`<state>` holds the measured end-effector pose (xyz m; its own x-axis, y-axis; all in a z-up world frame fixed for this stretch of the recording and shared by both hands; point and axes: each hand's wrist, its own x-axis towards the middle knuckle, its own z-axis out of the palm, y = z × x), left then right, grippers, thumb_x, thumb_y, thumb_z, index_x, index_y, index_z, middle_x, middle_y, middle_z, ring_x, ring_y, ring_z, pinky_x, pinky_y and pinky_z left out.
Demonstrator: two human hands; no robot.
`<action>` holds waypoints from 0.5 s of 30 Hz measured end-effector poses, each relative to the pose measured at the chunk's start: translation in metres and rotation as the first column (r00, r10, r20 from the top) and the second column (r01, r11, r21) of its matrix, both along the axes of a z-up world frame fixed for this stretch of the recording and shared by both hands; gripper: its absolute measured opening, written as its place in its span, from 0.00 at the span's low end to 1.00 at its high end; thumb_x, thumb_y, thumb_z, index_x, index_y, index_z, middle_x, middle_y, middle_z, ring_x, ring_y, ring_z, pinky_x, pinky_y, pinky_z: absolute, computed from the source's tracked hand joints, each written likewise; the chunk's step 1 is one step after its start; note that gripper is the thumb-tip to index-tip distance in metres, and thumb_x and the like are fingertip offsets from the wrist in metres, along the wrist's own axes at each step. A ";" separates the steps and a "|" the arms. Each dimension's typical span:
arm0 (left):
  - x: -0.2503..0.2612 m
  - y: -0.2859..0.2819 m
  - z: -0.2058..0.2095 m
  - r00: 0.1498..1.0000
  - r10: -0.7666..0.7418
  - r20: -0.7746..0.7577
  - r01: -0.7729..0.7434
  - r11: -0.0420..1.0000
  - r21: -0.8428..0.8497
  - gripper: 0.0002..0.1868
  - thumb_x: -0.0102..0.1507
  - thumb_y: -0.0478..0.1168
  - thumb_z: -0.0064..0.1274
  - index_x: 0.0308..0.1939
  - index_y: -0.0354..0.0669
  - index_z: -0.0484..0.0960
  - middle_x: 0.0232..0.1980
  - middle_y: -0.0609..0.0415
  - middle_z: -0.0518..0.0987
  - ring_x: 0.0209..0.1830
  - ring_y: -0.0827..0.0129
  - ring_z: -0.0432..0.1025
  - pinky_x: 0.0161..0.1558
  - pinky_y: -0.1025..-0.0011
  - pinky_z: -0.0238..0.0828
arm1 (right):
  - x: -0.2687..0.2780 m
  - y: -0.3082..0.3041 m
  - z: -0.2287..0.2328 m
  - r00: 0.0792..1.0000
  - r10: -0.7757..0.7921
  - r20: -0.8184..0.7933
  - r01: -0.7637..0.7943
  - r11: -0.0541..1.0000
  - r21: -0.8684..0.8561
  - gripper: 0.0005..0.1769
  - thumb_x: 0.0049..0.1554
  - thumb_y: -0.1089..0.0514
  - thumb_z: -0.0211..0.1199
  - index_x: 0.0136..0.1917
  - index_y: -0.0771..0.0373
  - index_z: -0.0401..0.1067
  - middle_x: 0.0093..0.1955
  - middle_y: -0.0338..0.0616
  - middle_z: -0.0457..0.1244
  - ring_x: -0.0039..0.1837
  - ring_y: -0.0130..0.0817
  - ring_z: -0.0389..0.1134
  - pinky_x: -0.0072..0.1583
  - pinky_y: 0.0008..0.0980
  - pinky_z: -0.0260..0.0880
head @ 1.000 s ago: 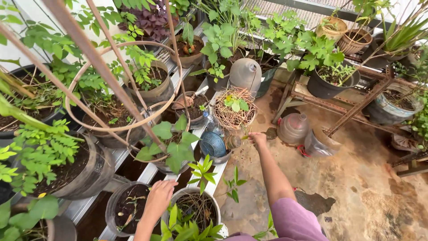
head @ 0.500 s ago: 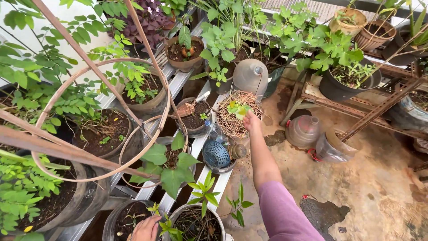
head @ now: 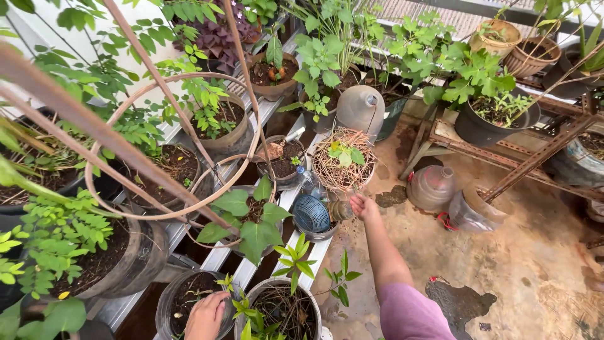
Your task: Tending to various potted plants on a multi-tiered shelf, checking leaves and removing dead foliage.
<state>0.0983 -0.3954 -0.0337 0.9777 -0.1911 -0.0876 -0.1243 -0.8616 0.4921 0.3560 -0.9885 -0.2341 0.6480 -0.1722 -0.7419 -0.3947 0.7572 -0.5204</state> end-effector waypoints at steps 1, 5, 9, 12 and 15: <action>0.000 0.000 0.008 1.000 0.001 0.006 0.000 1.000 -0.003 0.15 0.62 0.39 0.50 0.53 0.53 0.81 0.55 0.60 0.83 0.56 0.62 0.76 0.61 0.63 0.69 | -0.008 -0.002 0.010 1.000 0.001 0.006 0.000 1.000 -0.003 0.16 0.67 0.53 0.50 0.63 0.54 0.73 0.55 0.42 0.72 0.50 0.37 0.74 0.45 0.34 0.73; -0.013 0.018 0.041 0.994 -0.038 0.099 0.041 0.999 -0.035 0.14 0.63 0.39 0.50 0.52 0.50 0.82 0.53 0.57 0.83 0.55 0.59 0.76 0.60 0.62 0.69 | -0.060 0.005 0.027 1.000 -0.024 -0.009 0.024 1.000 -0.019 0.16 0.67 0.54 0.49 0.63 0.53 0.73 0.55 0.44 0.71 0.51 0.39 0.73 0.46 0.34 0.71; -0.021 0.042 0.064 0.986 -0.037 0.160 0.047 0.997 -0.059 0.14 0.63 0.39 0.51 0.51 0.49 0.83 0.53 0.56 0.83 0.54 0.56 0.76 0.59 0.62 0.69 | -0.091 0.020 0.071 0.998 0.018 0.062 -0.012 0.995 -0.102 0.16 0.66 0.53 0.51 0.63 0.52 0.74 0.53 0.42 0.71 0.49 0.35 0.72 0.47 0.33 0.71; -0.028 0.074 0.073 0.966 -0.072 0.247 0.093 0.993 -0.072 0.13 0.62 0.40 0.51 0.51 0.49 0.83 0.53 0.55 0.84 0.54 0.56 0.76 0.60 0.61 0.68 | -0.119 0.046 0.092 0.991 0.057 0.124 -0.036 0.986 -0.164 0.16 0.66 0.52 0.53 0.64 0.53 0.74 0.51 0.41 0.71 0.47 0.33 0.72 0.46 0.31 0.70; -0.036 0.106 0.080 0.982 -0.029 0.187 0.038 0.998 -0.047 0.13 0.62 0.40 0.51 0.50 0.51 0.84 0.52 0.57 0.84 0.54 0.57 0.76 0.60 0.62 0.69 | -0.134 0.084 0.133 0.980 0.114 0.164 -0.068 0.962 -0.264 0.16 0.66 0.53 0.54 0.63 0.56 0.74 0.50 0.41 0.71 0.45 0.31 0.71 0.45 0.30 0.70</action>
